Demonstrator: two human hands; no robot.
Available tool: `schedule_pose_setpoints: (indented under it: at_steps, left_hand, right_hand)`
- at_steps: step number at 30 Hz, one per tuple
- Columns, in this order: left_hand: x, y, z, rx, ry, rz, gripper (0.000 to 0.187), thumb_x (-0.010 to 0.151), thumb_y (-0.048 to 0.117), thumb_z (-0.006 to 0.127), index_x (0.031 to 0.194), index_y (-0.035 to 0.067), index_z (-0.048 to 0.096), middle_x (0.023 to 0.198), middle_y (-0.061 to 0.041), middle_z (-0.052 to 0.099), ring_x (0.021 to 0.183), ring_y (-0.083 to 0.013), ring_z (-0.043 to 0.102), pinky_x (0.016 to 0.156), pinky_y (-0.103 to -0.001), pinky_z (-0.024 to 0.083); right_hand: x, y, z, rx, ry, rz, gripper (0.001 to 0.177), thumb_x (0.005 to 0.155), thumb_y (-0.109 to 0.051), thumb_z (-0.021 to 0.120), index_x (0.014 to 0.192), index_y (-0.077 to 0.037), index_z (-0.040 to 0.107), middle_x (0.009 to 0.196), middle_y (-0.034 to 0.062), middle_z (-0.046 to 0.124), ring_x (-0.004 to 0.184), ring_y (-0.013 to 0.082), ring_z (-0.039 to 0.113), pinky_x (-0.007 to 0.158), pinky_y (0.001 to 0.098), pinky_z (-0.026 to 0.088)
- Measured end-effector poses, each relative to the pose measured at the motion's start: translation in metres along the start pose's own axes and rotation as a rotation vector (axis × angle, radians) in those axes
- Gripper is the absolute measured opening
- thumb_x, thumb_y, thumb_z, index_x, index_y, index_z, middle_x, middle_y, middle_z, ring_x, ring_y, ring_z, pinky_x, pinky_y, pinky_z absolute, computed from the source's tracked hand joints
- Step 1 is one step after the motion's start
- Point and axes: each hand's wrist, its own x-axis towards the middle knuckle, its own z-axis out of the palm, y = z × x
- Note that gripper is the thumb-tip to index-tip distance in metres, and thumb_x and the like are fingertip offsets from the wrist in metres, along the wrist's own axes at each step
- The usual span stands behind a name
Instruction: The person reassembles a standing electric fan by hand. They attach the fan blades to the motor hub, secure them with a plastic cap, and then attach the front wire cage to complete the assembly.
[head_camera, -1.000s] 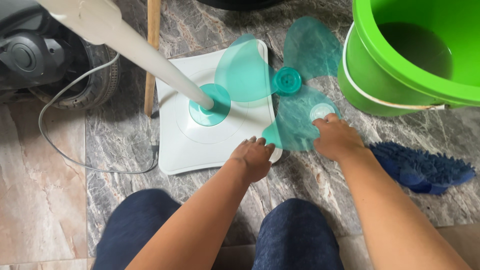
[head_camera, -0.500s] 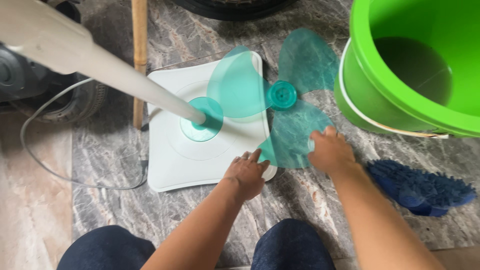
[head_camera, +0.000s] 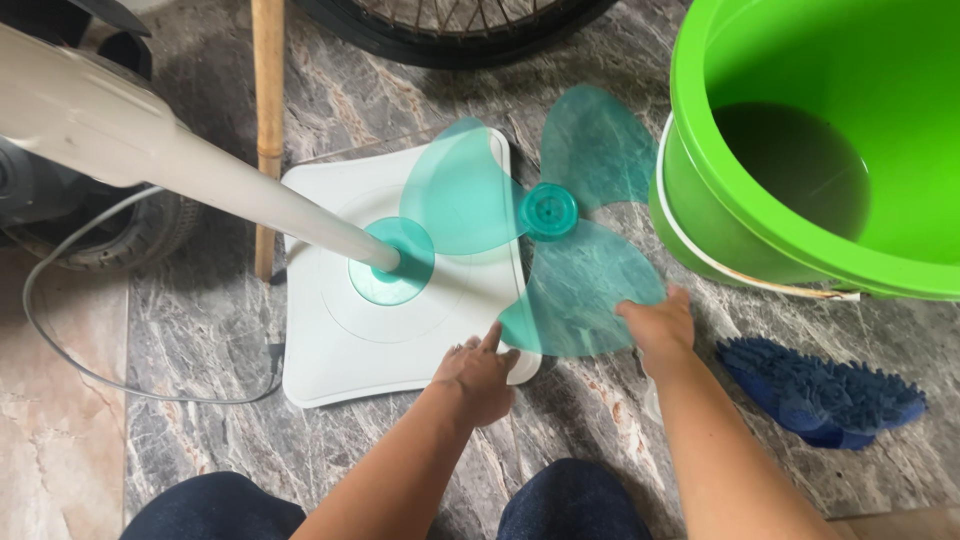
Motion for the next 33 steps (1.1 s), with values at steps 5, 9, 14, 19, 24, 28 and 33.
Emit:
schedule_pose_setpoints:
  at_steps: [5, 9, 14, 19, 24, 28, 33]
  left_hand:
    - [-0.008, -0.011, -0.004, -0.016, 0.021, 0.003, 0.068, 0.092, 0.019, 0.056, 0.158, 0.021, 0.036, 0.172, -0.015, 0.003, 0.146, -0.0366, 0.039, 0.121, -0.043, 0.033]
    - [-0.020, -0.019, -0.012, -0.007, 0.114, 0.027, 0.065, 0.094, 0.023, 0.058, 0.156, 0.019, 0.039, 0.170, -0.019, 0.007, 0.143, -0.0386, 0.042, 0.118, -0.043, 0.036]
    - [-0.045, -0.032, -0.039, -0.175, 0.733, 0.242, 0.046, 0.088, 0.008, 0.057, 0.132, 0.007, 0.045, 0.158, -0.023, 0.033, 0.127, -0.0433, 0.056, 0.105, -0.049, 0.047]
    - [-0.078, -0.026, -0.071, -0.436, 1.077, 0.452, 0.042, 0.089, 0.005, 0.055, 0.128, 0.000, 0.039, 0.159, -0.024, 0.035, 0.114, -0.0449, 0.062, 0.089, -0.048, 0.053]
    - [-0.112, 0.003, -0.100, -0.549, 1.387, 0.563, 0.051, 0.102, 0.010, 0.057, 0.147, 0.001, 0.034, 0.163, -0.027, 0.030, 0.139, -0.0460, 0.048, 0.094, -0.043, 0.054]
    - [-0.133, 0.023, -0.122, -0.868, 1.451, 0.475, 0.082, 0.094, 0.014, 0.069, 0.157, -0.001, 0.018, 0.161, -0.025, 0.028, 0.142, -0.0393, 0.041, 0.093, -0.040, 0.055]
    - [-0.150, 0.028, -0.138, -1.146, 1.231, 0.166, 0.067, 0.088, 0.003, 0.056, 0.153, 0.003, 0.041, 0.133, -0.014, 0.070, 0.114, -0.0276, 0.071, 0.096, -0.033, 0.052]
  right_hand:
    - [-0.005, 0.000, -0.008, 0.037, -0.048, -0.090, 0.053, 0.079, -0.018, 0.085, 0.124, -0.006, 0.060, 0.123, 0.0146, 0.066, 0.105, 0.0278, 0.068, 0.086, 0.0402, 0.055]
    - [0.004, -0.009, -0.013, 0.486, -0.268, 0.005, 0.032, 0.089, -0.013, 0.076, 0.116, -0.011, 0.058, 0.109, 0.0080, 0.066, 0.084, 0.0164, 0.058, 0.065, 0.0316, 0.046]
    - [0.006, -0.024, -0.016, 0.778, -0.448, 0.112, 0.017, 0.093, -0.013, 0.069, 0.106, -0.011, 0.058, 0.097, 0.0065, 0.066, 0.074, 0.0105, 0.049, 0.056, 0.0230, 0.037]
    - [-0.027, -0.041, -0.015, 0.933, -0.599, 0.061, 0.020, 0.093, -0.014, 0.072, 0.107, -0.014, 0.058, 0.094, -0.0014, 0.063, 0.076, 0.0093, 0.050, 0.056, 0.0229, 0.039]
    - [-0.068, -0.058, -0.040, 1.017, -0.593, 0.124, 0.022, 0.090, -0.013, 0.073, 0.107, -0.011, 0.059, 0.094, 0.0016, 0.065, 0.077, 0.0106, 0.056, 0.055, 0.0199, 0.043]
    - [-0.104, -0.057, -0.059, 1.022, -0.691, 0.047, 0.023, 0.087, -0.011, 0.077, 0.103, -0.005, 0.061, 0.092, 0.0050, 0.066, 0.075, 0.0135, 0.059, 0.054, 0.0189, 0.047]
    - [-0.153, -0.054, -0.057, 0.786, -0.754, 0.001, 0.031, 0.086, -0.022, 0.078, 0.107, -0.002, 0.066, 0.093, 0.0094, 0.068, 0.077, 0.0165, 0.060, 0.061, 0.0250, 0.054]
